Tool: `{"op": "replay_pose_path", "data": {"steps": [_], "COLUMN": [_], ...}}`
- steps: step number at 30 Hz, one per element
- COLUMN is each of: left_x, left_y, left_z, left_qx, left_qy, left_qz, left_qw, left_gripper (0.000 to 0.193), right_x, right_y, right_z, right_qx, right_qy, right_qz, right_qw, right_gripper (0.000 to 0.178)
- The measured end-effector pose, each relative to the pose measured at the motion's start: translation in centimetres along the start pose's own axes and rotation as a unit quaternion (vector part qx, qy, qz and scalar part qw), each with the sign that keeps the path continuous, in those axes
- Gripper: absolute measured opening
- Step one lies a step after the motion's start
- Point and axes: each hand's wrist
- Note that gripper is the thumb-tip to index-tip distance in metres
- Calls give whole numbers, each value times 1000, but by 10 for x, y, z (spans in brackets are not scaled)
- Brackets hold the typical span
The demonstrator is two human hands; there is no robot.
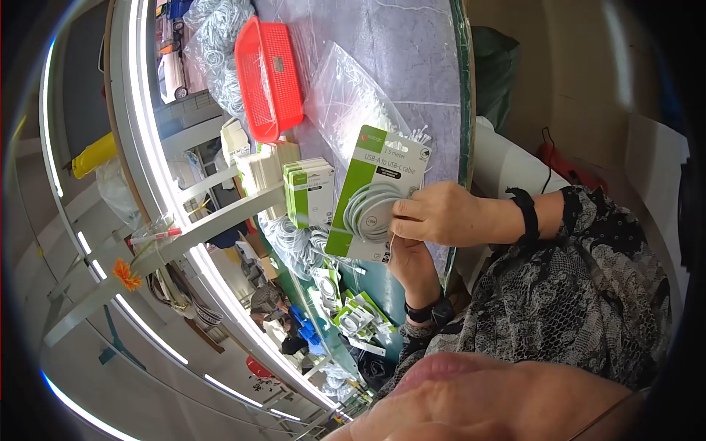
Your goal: The person secures a USB cable to its cardboard packaging by threading a white plastic tie through the holes and tightening it. They turn the package over to pull the tie ends and then pick up another cable to repeat the process.
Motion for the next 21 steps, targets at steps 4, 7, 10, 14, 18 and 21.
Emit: {"op": "replay_pose_path", "data": {"steps": [4,7,10,14,18,21], "left_x": [4,13,16,14,15,20], "left_y": [-1,4,7,-1,15,15], "left_z": [-2,-18,-21,18,-7,-8], "left_qx": [1,-6,-8,54,80,101], "left_qy": [12,4,25,25,56,53], "left_qz": [-31,-69,-82,-44,-99,-117], "left_qw": [999,998,996,997,990,987], "left_gripper": [33,34,36,37,38,38], "right_x": [7,11,8,6,0,2], "right_y": [-3,-10,-18,-26,-40,-43], "right_z": [2,7,13,-1,3,-3], "right_qx": [-47,-81,-113,-179,-294,-228], "right_qy": [-2,0,0,60,43,56], "right_qz": [-9,-26,-35,-52,-119,-38], "right_qw": [999,996,993,981,947,971], "right_gripper": [17,18,19,19,18,19]}}
Point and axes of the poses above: each hand's wrist, its own x-axis away from the middle knuckle, its own z-axis out of the back of the hand, y = z × x, and after that the axes turned 7 degrees about -y, right-handed
